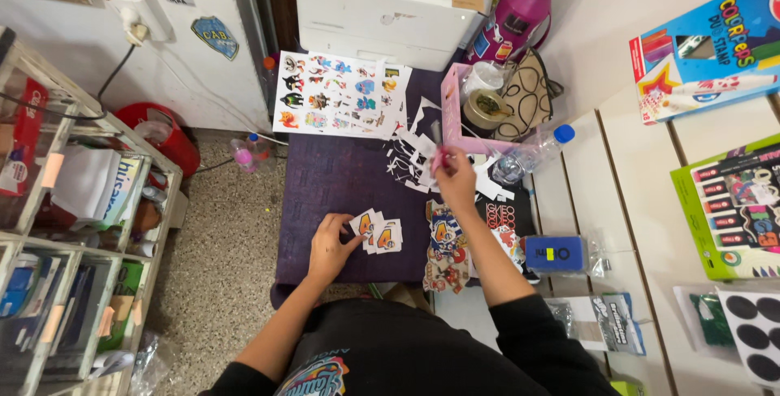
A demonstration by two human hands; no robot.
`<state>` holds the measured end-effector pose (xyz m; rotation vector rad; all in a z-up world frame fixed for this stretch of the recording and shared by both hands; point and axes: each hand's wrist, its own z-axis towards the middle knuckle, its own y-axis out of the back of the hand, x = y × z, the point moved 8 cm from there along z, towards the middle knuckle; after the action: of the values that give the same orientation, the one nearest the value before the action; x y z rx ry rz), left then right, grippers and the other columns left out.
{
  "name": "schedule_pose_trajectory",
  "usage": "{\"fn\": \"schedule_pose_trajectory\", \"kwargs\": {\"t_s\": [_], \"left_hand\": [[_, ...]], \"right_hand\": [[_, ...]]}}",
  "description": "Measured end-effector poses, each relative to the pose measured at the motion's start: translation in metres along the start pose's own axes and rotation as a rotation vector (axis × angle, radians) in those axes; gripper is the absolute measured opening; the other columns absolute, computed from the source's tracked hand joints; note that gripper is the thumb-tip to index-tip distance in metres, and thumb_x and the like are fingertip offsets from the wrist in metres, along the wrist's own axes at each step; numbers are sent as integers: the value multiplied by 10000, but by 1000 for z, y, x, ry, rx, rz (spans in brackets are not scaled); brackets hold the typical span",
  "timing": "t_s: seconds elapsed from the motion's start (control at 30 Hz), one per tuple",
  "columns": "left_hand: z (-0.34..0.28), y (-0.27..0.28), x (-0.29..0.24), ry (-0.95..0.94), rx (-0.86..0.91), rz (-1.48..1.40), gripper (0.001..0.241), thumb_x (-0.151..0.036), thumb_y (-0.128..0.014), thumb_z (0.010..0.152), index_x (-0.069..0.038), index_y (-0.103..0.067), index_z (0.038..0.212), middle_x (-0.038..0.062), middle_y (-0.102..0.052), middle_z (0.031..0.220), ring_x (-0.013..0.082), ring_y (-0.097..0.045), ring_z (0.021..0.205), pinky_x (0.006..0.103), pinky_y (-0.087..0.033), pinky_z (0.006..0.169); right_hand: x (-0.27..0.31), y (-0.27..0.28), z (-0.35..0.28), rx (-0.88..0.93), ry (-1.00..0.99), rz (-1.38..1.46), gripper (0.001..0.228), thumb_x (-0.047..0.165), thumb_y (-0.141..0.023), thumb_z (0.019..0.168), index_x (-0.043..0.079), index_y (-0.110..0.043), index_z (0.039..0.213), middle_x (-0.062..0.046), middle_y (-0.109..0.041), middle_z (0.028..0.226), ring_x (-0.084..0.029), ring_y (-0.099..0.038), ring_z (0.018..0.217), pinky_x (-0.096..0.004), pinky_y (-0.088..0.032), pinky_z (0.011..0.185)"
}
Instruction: The person uses pink scissors to cut out a printed number '4' sticker from a sheet of paper. They carefully trim around the edges of the number, rotating the paper as needed to complete the cutout.
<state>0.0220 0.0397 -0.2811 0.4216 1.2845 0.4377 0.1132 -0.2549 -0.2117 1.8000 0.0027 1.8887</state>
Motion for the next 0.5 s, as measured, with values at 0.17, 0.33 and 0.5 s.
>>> {"fn": "schedule_pose_trajectory", "kwargs": {"t_s": [0.17, 0.33, 0.5], "left_hand": [[-3, -1, 1, 12, -54, -18, 344, -268, -913, 748, -110, -721, 985, 19, -663, 883, 210, -720, 805, 339, -579, 699], [7, 0, 9, 190, -51, -148, 138, -185, -847, 840, -138, -763, 938, 33, -782, 837, 228, -770, 781, 344, -605, 636], [35, 42, -70, 260, -105, -786, 245, -50, -881, 792, -10, -748, 993, 149, -792, 817, 168, -749, 651, 275, -637, 577]], "right_hand": [[8, 33, -13, -159, -30, 76, 369, 108, -736, 912, 50, -593, 1247, -180, -753, 1028, -199, -712, 689, -264, -628, 536], [24, 30, -57, -142, -113, 215, 400, 116, -769, 930, 25, -579, 1270, -170, -750, 1039, -177, -720, 689, -244, -637, 548], [90, 23, -99, 107, -68, 303, 368, 131, -815, 898, 5, -631, 1190, -181, -759, 980, -164, -692, 584, -260, -589, 502]]}}
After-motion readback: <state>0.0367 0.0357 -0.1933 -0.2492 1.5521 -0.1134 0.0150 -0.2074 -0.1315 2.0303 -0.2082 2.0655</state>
